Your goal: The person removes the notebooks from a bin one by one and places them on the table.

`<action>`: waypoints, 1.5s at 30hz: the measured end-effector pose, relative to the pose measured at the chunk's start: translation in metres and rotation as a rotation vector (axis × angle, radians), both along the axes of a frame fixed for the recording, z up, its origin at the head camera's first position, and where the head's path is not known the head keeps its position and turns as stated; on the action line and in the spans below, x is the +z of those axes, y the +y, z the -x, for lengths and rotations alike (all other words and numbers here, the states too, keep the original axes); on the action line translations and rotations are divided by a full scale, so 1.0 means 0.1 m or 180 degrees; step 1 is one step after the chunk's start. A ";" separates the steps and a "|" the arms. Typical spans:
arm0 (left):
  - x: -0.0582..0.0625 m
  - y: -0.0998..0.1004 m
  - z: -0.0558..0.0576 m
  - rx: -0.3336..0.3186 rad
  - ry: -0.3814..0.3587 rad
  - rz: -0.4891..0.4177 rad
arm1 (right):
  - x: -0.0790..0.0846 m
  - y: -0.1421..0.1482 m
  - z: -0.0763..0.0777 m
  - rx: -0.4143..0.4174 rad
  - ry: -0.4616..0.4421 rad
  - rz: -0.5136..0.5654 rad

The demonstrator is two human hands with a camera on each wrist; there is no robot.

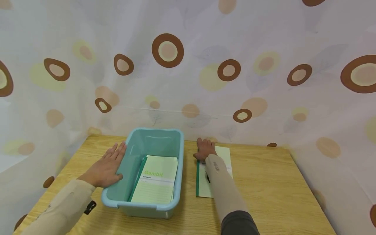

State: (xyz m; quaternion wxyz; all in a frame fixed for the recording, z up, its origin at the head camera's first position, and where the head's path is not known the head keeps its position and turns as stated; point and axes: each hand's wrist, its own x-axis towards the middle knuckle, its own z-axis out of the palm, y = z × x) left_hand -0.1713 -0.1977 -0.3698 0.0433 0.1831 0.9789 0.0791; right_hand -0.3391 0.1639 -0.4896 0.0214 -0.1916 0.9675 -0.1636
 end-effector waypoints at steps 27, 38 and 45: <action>-0.02 -0.02 0.00 0.0007 0.0036 -0.0040 | -0.18 -0.08 0.14 0.0003 -0.0256 0.0123; -0.02 -0.02 0.01 -0.0003 0.0028 -0.0059 | -0.08 -0.12 0.05 -0.0014 -0.0542 0.0296; -0.04 -0.03 0.03 -0.0005 0.0022 -0.0037 | -0.02 -0.10 -0.02 -0.0157 -0.0361 0.0567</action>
